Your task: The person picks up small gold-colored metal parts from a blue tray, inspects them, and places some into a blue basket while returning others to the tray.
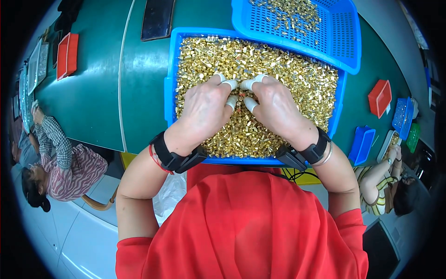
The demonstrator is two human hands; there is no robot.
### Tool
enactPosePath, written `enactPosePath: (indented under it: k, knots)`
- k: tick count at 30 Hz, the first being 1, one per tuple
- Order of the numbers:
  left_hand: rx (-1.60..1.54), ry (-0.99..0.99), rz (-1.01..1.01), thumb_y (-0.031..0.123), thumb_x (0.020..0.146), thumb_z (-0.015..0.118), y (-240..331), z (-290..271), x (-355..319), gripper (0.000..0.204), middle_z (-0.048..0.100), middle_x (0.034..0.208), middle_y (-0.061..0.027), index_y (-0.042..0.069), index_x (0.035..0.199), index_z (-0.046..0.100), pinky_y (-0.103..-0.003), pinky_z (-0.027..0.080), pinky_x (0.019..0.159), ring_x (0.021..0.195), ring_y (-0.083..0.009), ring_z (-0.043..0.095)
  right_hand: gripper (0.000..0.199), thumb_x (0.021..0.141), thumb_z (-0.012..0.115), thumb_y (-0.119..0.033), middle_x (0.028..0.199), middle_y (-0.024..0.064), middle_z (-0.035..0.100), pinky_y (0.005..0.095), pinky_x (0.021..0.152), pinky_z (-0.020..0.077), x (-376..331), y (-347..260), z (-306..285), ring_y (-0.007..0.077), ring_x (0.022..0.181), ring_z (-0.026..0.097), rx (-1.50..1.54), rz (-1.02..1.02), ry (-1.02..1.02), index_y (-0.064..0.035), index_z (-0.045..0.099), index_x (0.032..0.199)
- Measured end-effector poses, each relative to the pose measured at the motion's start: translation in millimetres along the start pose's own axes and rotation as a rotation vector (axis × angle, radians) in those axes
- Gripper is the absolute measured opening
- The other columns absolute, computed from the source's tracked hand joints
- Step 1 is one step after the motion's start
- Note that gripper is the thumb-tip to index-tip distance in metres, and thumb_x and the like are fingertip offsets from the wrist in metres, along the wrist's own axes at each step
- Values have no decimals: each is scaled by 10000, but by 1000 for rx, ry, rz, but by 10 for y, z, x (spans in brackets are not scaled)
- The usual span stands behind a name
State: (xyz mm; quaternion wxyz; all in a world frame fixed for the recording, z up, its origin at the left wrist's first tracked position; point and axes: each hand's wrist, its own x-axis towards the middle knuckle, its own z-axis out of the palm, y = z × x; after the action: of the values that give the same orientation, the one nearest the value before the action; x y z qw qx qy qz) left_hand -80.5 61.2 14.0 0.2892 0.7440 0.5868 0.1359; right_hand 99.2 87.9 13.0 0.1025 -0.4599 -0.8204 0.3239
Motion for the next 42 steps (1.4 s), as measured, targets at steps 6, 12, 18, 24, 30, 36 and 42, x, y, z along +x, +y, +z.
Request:
enactPosePath:
  k: [6,12,18,24,30,36,42]
  knots:
    - [11,-77,58,57,695,642,-48,-20,90,108,584,763,-184,-10,767,599,-473,496,635,694,-367,615,249,751,675,-42,808,201,612,441,666,497,11,25,54,366,741,604,25,14,39,-8,652,996]
    - [-47,-68,41,58,682,640,-82,-25,91,114,602,777,-203,-21,756,604,-479,500,654,712,-383,617,241,748,685,-54,779,197,605,438,674,499,14,-51,93,371,750,604,-29,47,44,-11,649,982]
    - [-39,-111,28,69,681,642,-87,-21,162,121,613,788,-215,-28,744,607,-480,509,679,723,-389,624,235,738,695,-67,782,201,607,444,687,499,68,-59,82,372,757,606,-48,29,37,-12,645,961]
    - [-67,-68,39,69,681,640,-117,25,66,122,611,786,-214,-29,746,606,-481,509,681,720,-387,624,188,726,694,-67,775,195,606,447,677,496,29,-60,147,369,741,602,-69,-4,42,-10,643,898]
    - [-39,-13,25,61,685,636,-135,61,75,104,605,773,-211,-21,739,602,-478,508,661,707,-380,621,174,725,692,-77,767,185,600,452,657,486,113,0,132,369,723,594,-86,-73,-4,-1,633,870]
    - [-62,-3,2,30,683,619,-64,35,-35,81,601,757,-210,-20,744,602,-476,505,640,692,-389,614,150,743,667,-82,752,184,585,461,644,472,66,94,119,370,712,582,17,-212,6,5,617,854]
    - [-66,65,93,19,680,612,192,-24,53,95,599,741,-217,-22,766,608,-479,501,618,665,-392,610,153,752,647,-76,777,196,599,445,660,476,-11,87,-236,371,729,581,37,-223,-38,12,621,874]
